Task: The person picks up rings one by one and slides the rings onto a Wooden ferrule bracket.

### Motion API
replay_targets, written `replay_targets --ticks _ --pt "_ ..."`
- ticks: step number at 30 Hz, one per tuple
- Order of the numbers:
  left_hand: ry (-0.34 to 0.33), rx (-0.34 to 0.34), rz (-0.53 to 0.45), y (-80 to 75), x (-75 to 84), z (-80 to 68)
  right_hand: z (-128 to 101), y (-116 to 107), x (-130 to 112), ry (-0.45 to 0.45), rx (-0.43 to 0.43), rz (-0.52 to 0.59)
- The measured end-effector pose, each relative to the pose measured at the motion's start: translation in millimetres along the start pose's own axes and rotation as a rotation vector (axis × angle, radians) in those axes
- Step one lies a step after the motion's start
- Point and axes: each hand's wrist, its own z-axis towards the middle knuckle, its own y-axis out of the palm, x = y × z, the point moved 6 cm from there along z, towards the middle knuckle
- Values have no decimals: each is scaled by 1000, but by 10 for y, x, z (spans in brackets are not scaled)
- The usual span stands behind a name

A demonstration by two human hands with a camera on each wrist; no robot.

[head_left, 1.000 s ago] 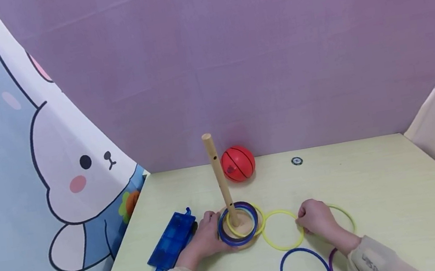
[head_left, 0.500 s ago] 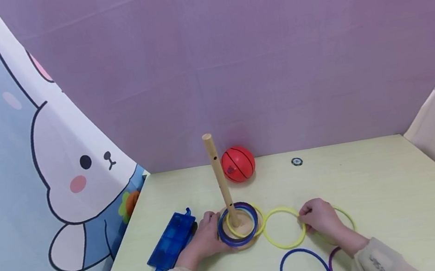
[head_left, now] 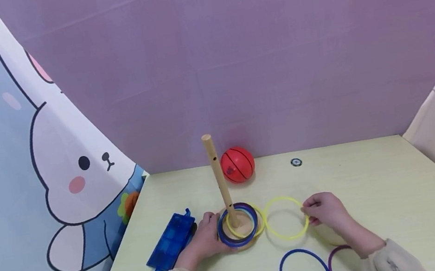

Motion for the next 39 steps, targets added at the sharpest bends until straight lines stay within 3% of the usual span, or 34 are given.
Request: replay_targets --ticks 8,14,21,30,35,39 --pt "-4 -3 -13 -4 13 -16 -145 66 -201 -32 -94 136" --pt "10 -1 11 -11 9 -5 -234 200 -398 -86 -172 167" --pt "-19 -4 -12 -16 -1 -4 -348 438 -622 -142 -261 216" --pt "75 28 70 -32 25 -1 -434 705 -943 -164 -316 271" --pt "129 53 18 -66 77 -28 -475 744 -1205 -197 -317 290" --pt "153 91 90 -77 94 -47 -504 735 -1435 -230 -323 331"
